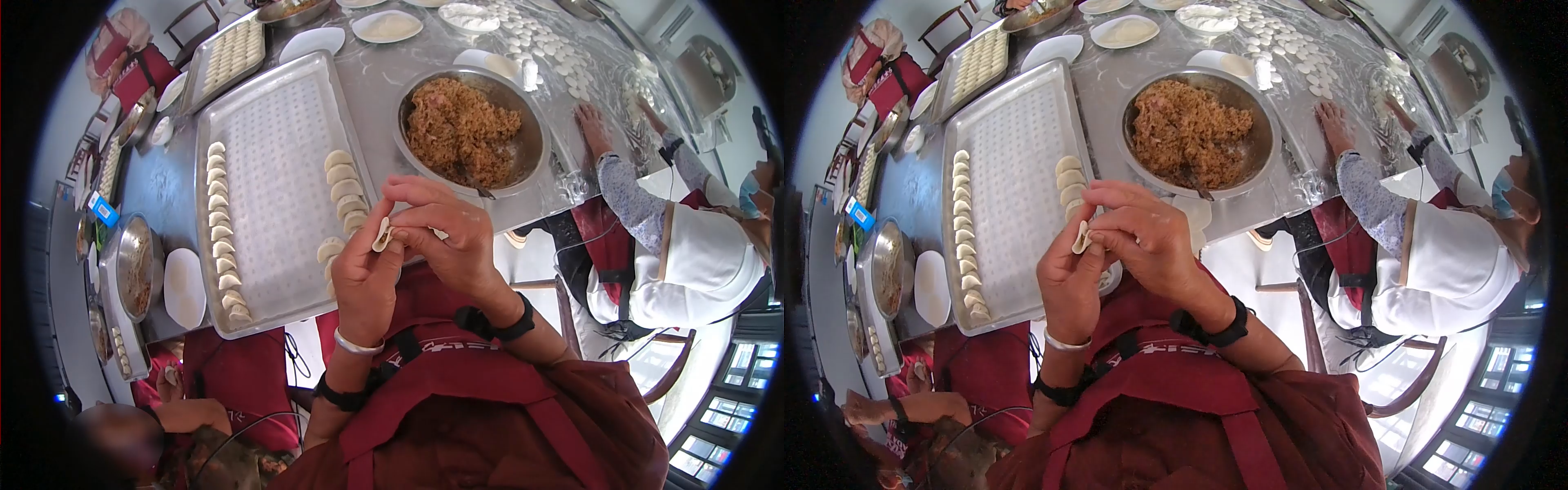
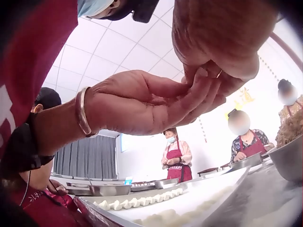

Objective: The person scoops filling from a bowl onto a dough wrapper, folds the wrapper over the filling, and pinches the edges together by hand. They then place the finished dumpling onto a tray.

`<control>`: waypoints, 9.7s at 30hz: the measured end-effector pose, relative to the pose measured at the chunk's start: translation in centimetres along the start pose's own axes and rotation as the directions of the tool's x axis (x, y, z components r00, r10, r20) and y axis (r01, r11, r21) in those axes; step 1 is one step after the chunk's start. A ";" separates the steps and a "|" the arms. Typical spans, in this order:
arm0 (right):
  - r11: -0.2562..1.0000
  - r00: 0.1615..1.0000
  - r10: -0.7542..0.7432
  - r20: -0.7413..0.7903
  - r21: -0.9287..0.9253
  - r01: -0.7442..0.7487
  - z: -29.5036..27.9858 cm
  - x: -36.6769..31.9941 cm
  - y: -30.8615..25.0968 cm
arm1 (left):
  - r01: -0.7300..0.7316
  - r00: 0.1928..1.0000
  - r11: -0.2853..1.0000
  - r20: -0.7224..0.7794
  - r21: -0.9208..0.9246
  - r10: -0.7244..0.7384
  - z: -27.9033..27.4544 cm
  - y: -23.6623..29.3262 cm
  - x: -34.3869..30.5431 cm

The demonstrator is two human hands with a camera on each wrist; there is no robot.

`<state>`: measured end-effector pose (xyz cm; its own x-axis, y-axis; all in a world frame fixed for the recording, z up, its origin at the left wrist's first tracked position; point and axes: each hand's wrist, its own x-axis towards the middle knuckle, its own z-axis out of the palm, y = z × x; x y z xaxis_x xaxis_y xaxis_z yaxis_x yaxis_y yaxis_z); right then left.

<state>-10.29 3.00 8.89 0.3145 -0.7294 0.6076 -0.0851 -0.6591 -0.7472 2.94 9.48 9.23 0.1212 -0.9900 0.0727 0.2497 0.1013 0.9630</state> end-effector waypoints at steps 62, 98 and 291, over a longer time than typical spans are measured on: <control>0.924 0.969 0.227 0.095 0.294 -0.245 0.4 0.4 -2.0 | 0.050 0.996 0.980 -0.059 -0.191 -0.063 0.4 0.9 -0.2; 0.995 0.998 0.065 0.022 0.072 -0.066 -0.2 1.1 -0.6 | 0.223 0.972 0.699 0.204 -0.679 -0.112 -0.5 -0.2 0.7; 0.429 0.748 0.100 -0.656 -0.650 -0.627 -8.0 -9.9 17.0 | 0.569 0.788 0.680 0.544 -0.463 -0.288 -6.4 -2.3 -10.6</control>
<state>-22.39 -2.47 -7.64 -0.3937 -0.7314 0.5568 -0.8481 0.0554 -0.5269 7.19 20.41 4.59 -0.4992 -0.8628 -0.0792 0.6839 -0.4485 0.5755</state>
